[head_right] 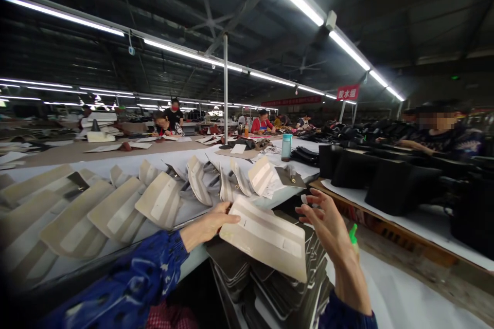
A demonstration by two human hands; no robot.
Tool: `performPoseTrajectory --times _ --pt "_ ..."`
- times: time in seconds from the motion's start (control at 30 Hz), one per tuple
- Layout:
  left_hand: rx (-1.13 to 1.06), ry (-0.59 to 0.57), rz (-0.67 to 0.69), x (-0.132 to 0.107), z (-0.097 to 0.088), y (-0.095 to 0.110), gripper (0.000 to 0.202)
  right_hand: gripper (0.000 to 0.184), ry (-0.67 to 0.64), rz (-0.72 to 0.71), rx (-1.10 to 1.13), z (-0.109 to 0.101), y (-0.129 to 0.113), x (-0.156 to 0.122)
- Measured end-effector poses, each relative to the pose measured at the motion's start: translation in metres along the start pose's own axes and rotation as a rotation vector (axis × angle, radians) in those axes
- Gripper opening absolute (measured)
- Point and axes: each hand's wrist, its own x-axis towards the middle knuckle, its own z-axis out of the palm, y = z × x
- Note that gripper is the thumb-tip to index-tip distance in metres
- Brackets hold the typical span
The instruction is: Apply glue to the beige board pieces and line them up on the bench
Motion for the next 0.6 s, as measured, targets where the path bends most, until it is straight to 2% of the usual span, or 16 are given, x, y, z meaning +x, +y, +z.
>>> performPoseTrajectory --times 0.1,0.2,0.33,0.5,0.6 --pt "0.109 -0.006 -0.017 0.004 0.005 -0.007 0.029 0.069 0.046 -0.038 -0.006 -0.001 -0.005 -0.003" --pt "0.223 0.125 0.089 0.014 0.003 -0.011 0.038 0.068 0.077 -0.065 -0.006 -0.001 -0.007 -0.005" --pt "0.354 0.288 0.203 0.041 0.003 -0.011 0.038 0.068 0.091 -0.085 -0.004 0.001 -0.013 -0.007" --pt "0.42 0.398 0.185 0.071 0.016 -0.012 0.032 0.071 0.091 -0.094 0.01 0.003 -0.022 -0.011" --pt "0.409 0.423 0.188 0.083 0.021 -0.011 0.033 0.07 0.107 -0.114 0.02 0.004 -0.024 -0.012"
